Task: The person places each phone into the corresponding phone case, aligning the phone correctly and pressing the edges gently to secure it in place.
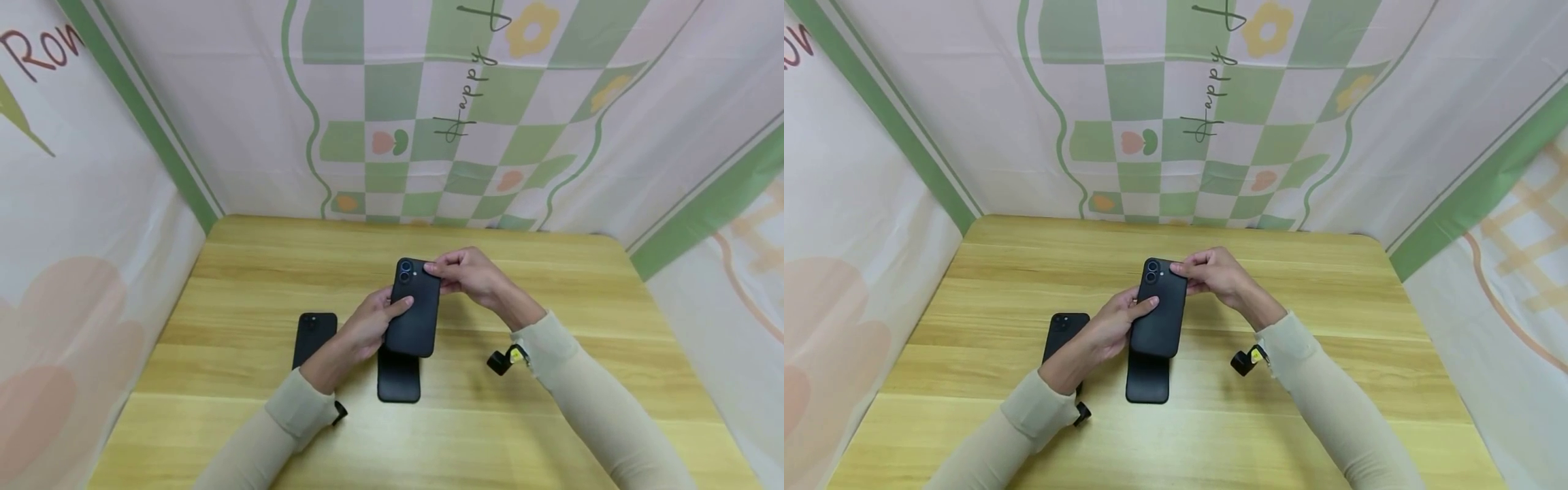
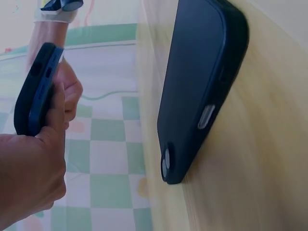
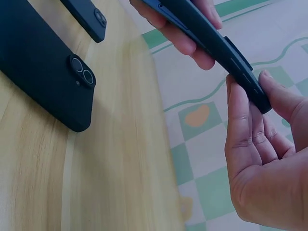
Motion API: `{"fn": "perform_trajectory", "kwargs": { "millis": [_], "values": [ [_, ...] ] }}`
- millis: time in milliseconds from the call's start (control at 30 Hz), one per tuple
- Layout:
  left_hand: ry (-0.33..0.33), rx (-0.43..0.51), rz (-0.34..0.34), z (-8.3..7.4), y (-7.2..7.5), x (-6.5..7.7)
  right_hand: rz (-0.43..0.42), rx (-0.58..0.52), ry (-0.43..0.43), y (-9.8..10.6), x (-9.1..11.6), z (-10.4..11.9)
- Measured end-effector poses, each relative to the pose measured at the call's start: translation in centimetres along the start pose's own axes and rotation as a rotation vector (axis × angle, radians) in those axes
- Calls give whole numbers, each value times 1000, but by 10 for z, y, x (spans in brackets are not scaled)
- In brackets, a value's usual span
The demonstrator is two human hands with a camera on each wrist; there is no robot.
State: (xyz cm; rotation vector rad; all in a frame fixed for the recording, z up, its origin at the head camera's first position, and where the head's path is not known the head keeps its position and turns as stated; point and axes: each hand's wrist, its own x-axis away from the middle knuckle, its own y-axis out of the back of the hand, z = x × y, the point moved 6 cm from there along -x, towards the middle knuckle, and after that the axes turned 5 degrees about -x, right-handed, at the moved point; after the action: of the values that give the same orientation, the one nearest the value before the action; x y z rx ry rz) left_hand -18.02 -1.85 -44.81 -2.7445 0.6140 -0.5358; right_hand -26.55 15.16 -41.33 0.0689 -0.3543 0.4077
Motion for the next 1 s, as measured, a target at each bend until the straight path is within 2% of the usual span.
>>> {"fn": "perform_trajectory", "kwargs": {
  "millis": [167,367,500,733,833,1000],
  "values": [
    [20,-83,9,-2,5,0,16,25,14,-1,2,1],
    [23,-200,-16,-4,13,0,39,93,48,-5,6,5],
    [2,-225,-45,-7,14,2,27,99,65,-8,8,7],
    [-70,-255,-111,-13,14,5,-66,87,155,-12,14,15],
    [-87,-239,-131,-14,14,5,-92,108,185,-13,17,13],
    [-109,-220,-202,-16,17,5,-123,182,214,-14,22,7]
  ]
}}
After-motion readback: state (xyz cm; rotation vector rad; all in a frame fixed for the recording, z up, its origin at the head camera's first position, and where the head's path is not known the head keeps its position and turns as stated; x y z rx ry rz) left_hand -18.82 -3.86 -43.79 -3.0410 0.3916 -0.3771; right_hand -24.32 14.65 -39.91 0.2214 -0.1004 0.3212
